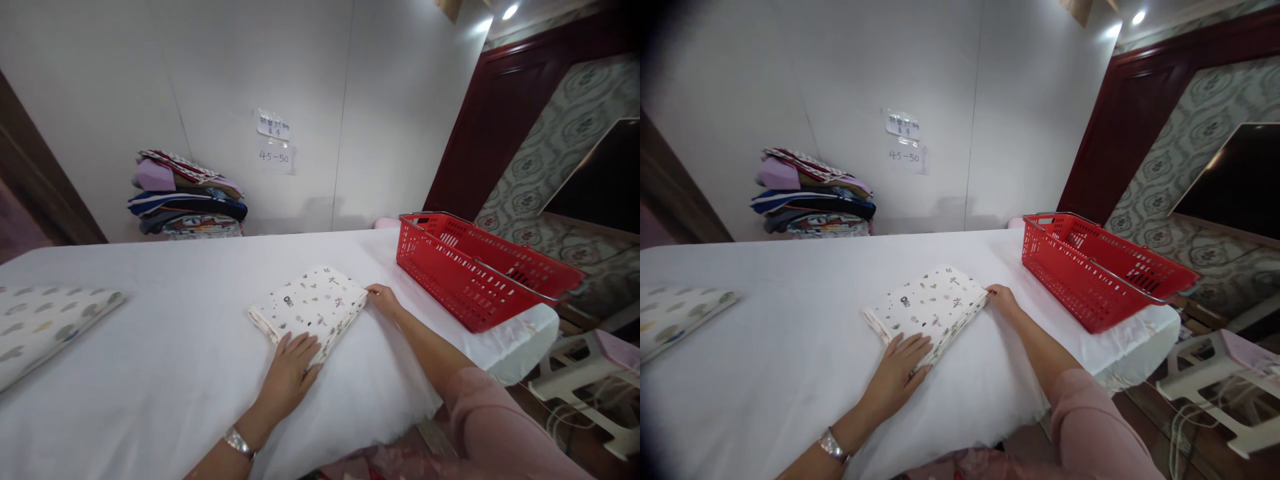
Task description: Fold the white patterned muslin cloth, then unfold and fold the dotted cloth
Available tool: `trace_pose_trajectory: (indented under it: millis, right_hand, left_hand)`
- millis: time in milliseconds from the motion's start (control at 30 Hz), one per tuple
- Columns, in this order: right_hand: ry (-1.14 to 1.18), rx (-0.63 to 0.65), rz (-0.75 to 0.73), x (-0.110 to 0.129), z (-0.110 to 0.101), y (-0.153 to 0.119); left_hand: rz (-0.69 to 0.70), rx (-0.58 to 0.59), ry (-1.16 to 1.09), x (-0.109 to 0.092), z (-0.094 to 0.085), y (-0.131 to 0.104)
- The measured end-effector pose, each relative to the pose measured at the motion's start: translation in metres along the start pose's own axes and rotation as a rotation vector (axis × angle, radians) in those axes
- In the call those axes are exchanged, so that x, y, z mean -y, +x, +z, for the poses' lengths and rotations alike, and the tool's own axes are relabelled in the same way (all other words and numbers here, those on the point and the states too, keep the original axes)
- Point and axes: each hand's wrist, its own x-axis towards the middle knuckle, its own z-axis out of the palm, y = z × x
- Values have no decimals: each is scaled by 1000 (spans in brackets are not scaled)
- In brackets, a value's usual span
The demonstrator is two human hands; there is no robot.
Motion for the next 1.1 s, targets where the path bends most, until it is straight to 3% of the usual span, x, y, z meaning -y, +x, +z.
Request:
trace_pose_trajectory:
  millis: [300,467,600,867,1100]
  right_hand:
    - [-61,11,-38,-1,-2,-1]
    - [-135,27,-177,5,-7,1]
    - [-274,100,-299,12,-8,1]
    - [-468,209,-364,19,-9,4]
    - [-362,50,-311,10,-4,-3]
  left_hand:
    - [-5,-5,0,-2,-2,0]
    - [5,-20,-8,-1,0,0]
    - [7,-20,-3,0,1,0]
    - [-6,6,14,-2,-1,1]
    - [-2,15,26,-2,-2,1]
